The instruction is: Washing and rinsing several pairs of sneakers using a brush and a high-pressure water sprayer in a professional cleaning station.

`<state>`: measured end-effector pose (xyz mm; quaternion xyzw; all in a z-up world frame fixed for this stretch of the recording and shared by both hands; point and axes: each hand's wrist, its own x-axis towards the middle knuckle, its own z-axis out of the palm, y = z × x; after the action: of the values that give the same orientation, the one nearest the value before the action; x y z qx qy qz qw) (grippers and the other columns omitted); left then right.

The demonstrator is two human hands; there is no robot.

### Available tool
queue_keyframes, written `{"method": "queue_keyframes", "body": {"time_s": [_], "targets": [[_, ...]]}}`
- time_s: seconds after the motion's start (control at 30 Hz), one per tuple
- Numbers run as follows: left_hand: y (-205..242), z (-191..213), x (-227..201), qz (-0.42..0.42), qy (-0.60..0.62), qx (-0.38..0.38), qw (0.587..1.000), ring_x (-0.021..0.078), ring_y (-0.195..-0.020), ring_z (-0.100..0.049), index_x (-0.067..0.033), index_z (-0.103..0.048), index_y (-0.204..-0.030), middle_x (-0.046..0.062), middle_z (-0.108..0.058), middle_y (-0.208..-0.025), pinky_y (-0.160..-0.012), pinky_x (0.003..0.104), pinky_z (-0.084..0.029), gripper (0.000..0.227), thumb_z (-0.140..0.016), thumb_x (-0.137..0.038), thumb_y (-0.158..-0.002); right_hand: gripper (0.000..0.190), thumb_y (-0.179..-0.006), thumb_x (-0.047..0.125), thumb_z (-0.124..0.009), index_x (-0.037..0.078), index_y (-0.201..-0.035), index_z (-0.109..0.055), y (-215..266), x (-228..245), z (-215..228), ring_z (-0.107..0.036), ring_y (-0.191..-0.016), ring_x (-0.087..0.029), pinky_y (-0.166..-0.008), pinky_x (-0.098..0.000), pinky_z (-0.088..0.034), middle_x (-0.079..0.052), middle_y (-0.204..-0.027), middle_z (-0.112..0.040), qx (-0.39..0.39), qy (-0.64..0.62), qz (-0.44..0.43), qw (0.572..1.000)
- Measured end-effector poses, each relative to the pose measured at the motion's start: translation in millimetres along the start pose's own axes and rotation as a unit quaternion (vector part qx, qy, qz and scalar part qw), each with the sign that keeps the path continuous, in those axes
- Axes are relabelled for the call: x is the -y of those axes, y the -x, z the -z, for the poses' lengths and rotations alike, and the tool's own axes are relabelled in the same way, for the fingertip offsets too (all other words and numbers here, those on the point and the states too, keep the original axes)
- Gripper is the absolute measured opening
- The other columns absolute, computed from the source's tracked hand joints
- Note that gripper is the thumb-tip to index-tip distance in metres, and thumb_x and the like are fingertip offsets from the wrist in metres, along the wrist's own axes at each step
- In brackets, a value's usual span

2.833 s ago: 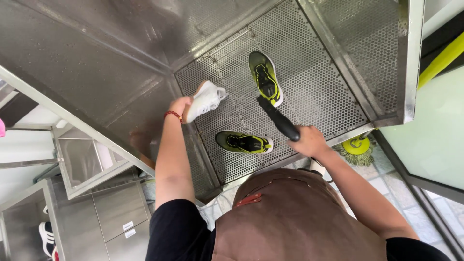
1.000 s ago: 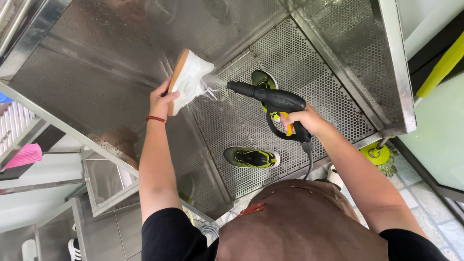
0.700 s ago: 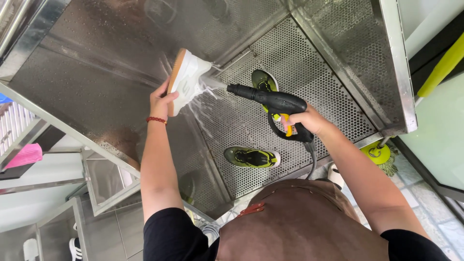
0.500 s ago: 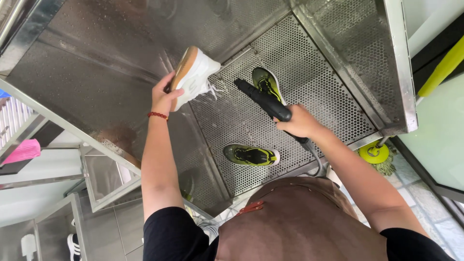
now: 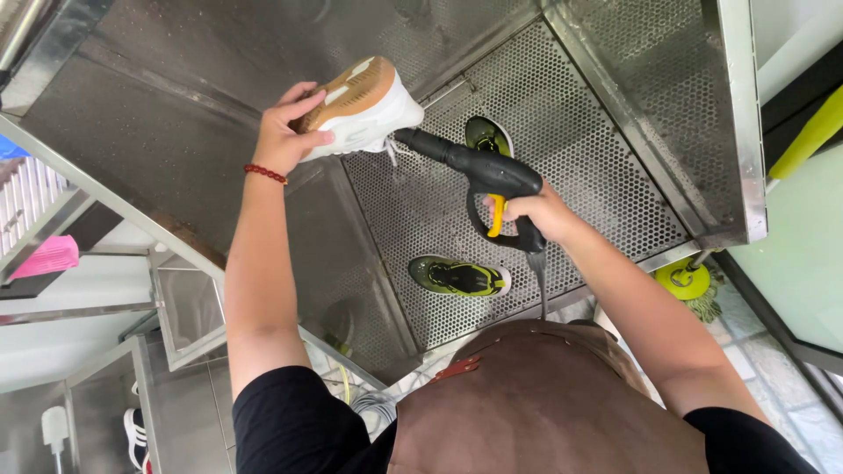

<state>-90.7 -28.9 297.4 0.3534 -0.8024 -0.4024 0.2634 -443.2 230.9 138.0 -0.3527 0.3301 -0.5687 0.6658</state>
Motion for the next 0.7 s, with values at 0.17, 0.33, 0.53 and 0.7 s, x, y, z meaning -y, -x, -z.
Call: {"method": "queue_keyframes", "body": {"time_s": [0.17, 0.33, 0.53, 0.7], "targets": [[-1.2, -17.9, 2.3, 0.015, 0.043, 0.01, 0.999, 0.0218, -0.139, -0.055, -0.0016, -0.067, -0.136, 0.011, -0.057, -0.152, -0.118, 0.032, -0.042, 0.067, -0.086, 0.003, -0.072, 0.05, -0.063, 0.005, -0.058, 0.003, -0.112, -0.068, -17.6, 13.2, -11.4, -0.069, -0.084, -0.016, -0.056, -0.0297, -0.053, -0.008, -0.097, -0.072, -0.017, -0.007, -0.063, 0.998], [5.5, -23.2, -7.4, 0.05, 0.095, 0.019, 0.994, 0.0203, -0.138, -0.056, -0.002, -0.066, -0.136, 0.011, -0.057, -0.152, -0.117, 0.032, -0.043, 0.067, -0.083, 0.004, -0.071, 0.046, -0.062, 0.006, -0.056, 0.0, -0.106, -0.069, -30.5, 33.1, -10.5, -0.073, -0.08, -0.02, -0.054, -0.0322, -0.052, -0.009, -0.095, -0.074, 0.001, 0.022, -0.091, 0.996], [4.0, -19.0, -26.4, 0.05, 0.021, 0.038, 0.998, 0.0222, -0.139, -0.054, -0.0027, -0.068, -0.133, 0.011, -0.055, -0.152, -0.117, 0.035, -0.042, 0.067, -0.085, 0.005, -0.069, 0.032, -0.065, 0.001, -0.064, -0.004, -0.096, -0.07, -42.7, 36.3, -8.4, -0.068, -0.074, -0.018, -0.071, -0.0316, -0.057, -0.01, -0.083, -0.07, 0.031, 0.148, -0.046, 0.987], [4.9, -14.8, -27.7, 0.043, 0.009, 0.04, 0.998, 0.0239, -0.142, -0.053, -0.0041, -0.068, -0.133, 0.011, -0.052, -0.156, -0.119, 0.036, -0.042, 0.067, -0.087, 0.003, -0.069, 0.024, -0.067, 0.001, -0.066, -0.004, -0.091, -0.067, -41.8, 15.0, -10.7, -0.066, -0.066, -0.019, -0.064, -0.0338, -0.054, -0.01, -0.077, -0.068, -0.011, 0.107, -0.021, 0.994]]}}
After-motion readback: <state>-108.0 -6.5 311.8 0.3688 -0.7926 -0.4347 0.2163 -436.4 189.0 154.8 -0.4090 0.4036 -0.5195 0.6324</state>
